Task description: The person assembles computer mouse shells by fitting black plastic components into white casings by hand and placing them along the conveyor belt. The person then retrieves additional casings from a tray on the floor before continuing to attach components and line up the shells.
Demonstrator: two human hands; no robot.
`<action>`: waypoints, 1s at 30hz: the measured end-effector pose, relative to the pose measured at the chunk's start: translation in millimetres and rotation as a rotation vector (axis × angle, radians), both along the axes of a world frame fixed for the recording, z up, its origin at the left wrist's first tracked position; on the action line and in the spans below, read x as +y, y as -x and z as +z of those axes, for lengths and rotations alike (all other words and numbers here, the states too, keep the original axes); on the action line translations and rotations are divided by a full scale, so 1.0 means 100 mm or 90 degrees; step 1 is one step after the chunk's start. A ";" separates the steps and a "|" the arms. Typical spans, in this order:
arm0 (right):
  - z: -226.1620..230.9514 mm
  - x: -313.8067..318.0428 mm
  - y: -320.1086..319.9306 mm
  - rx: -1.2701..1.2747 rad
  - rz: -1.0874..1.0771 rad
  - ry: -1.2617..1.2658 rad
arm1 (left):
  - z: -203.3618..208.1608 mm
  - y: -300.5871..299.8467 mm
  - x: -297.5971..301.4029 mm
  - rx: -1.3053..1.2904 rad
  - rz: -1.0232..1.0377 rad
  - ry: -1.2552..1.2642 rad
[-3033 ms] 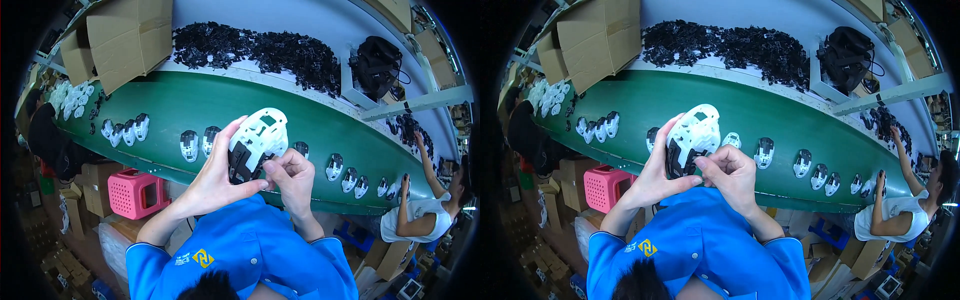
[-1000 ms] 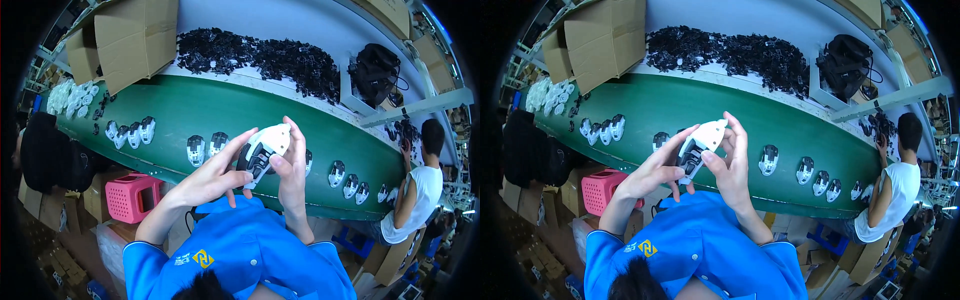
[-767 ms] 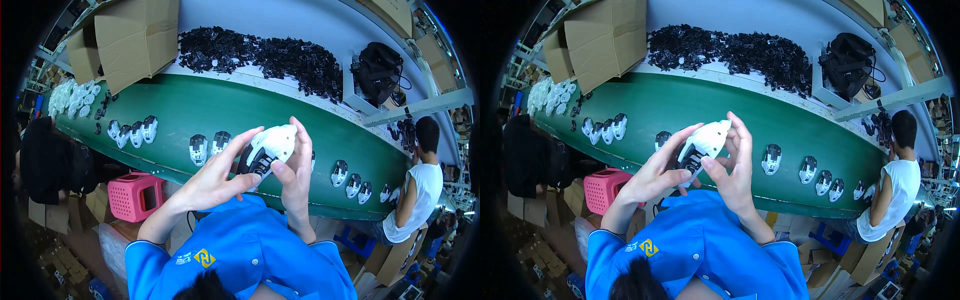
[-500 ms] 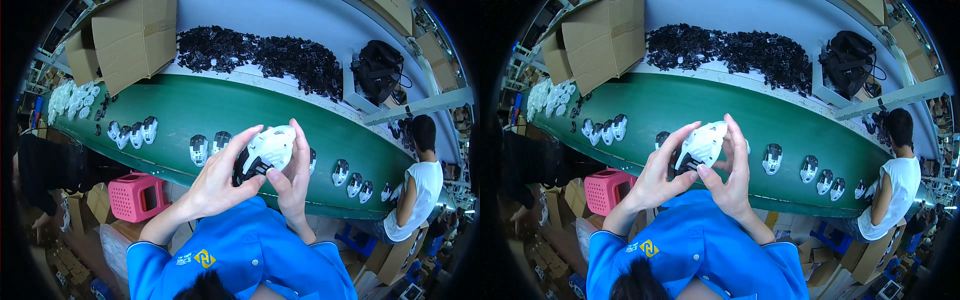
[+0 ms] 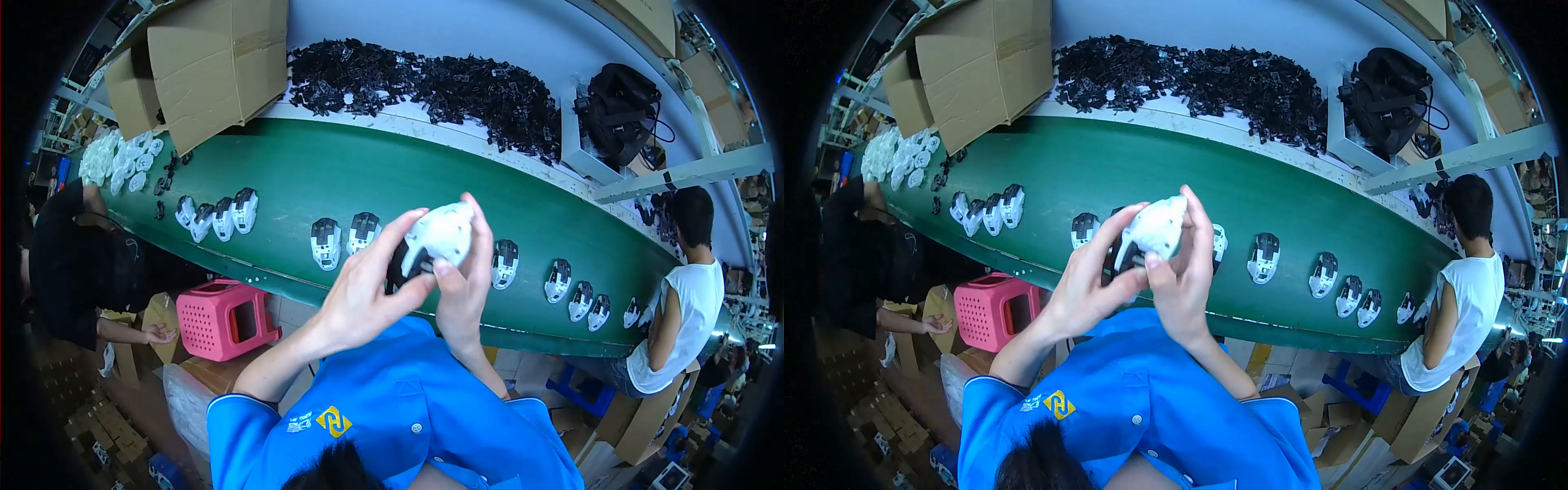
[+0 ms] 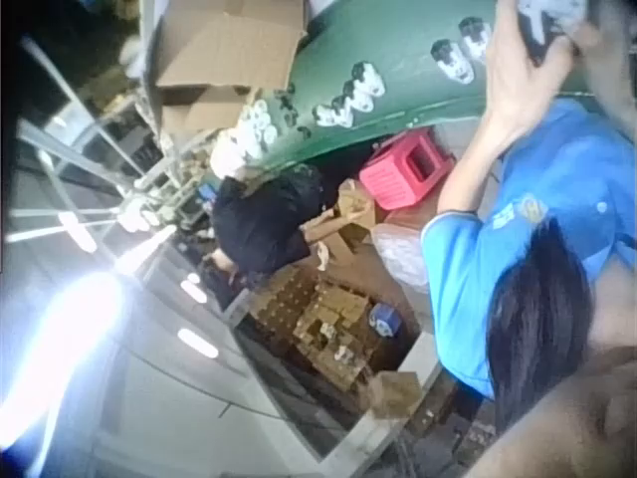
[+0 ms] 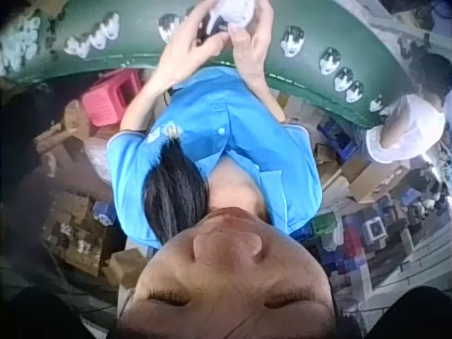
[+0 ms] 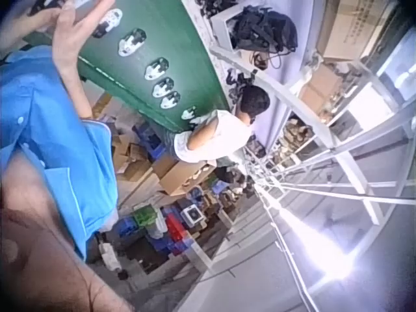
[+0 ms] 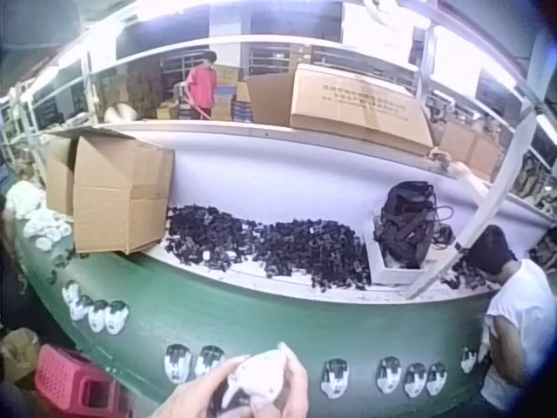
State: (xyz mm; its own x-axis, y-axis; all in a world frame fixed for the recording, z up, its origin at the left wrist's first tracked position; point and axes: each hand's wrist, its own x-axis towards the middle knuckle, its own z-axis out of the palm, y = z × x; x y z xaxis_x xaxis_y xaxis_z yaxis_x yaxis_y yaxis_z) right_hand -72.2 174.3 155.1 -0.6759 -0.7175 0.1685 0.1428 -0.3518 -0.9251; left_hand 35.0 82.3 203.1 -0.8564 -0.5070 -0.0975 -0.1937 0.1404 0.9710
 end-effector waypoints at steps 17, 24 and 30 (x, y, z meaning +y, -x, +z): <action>0.19 0.11 0.16 -0.077 0.102 -0.098 | 0.00 -0.15 -0.13 0.035 -0.135 -0.436; 0.18 0.12 0.09 -0.029 0.090 -0.101 | -0.12 -0.10 -0.07 0.045 -0.054 -0.015; -0.35 0.20 -0.12 0.012 0.050 -0.078 | -0.45 -0.23 0.10 -0.024 0.002 -0.180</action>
